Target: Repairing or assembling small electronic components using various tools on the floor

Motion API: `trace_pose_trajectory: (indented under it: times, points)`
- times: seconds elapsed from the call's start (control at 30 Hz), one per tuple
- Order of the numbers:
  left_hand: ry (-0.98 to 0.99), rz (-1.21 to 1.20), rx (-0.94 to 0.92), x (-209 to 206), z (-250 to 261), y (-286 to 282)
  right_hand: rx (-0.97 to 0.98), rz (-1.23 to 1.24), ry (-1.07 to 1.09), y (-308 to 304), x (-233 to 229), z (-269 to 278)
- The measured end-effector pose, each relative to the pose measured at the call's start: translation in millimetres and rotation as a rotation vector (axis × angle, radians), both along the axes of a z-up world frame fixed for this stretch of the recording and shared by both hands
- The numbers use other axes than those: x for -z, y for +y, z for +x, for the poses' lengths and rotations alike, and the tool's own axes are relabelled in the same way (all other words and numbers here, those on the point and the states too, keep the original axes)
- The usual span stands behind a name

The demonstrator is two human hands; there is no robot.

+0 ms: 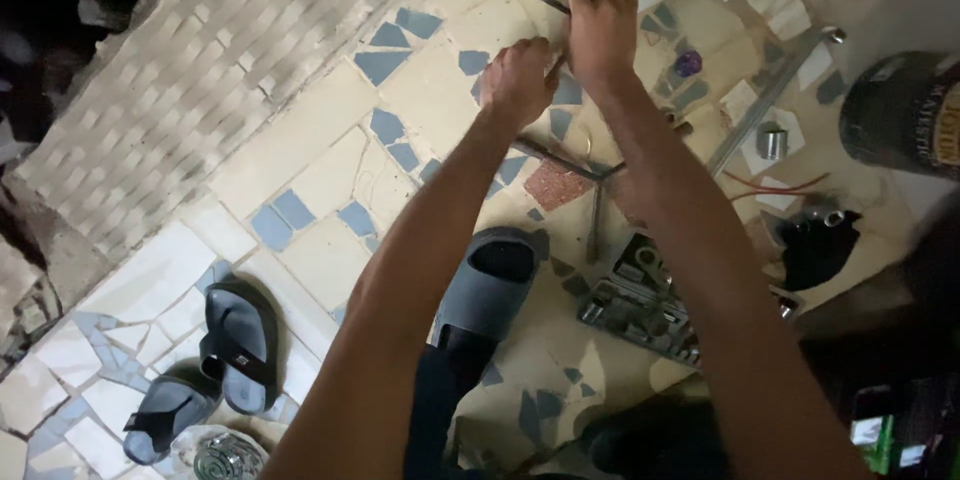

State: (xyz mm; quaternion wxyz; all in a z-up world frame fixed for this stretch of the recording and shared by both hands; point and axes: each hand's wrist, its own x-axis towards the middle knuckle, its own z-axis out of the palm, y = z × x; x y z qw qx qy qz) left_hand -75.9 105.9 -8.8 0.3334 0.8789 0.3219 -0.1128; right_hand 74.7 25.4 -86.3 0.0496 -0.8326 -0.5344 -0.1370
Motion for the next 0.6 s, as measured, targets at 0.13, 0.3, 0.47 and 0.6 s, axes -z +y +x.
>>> trace_pose_trajectory:
  times: [0.13,0.3,0.47,0.6]
  points:
    - [-0.129,0.202,0.029,23,3,-14,0.020,0.116,0.234,-11,-40,-5]
    - [0.067,0.108,0.025,15,17,-16,0.055,0.192,0.554,-44,-57,5]
    - [-0.178,0.267,0.074,60,35,-28,0.026,0.234,0.452,-98,-75,28]
    - [-0.158,-0.053,-0.008,-13,58,-44,0.162,0.281,0.385,-158,-72,59]
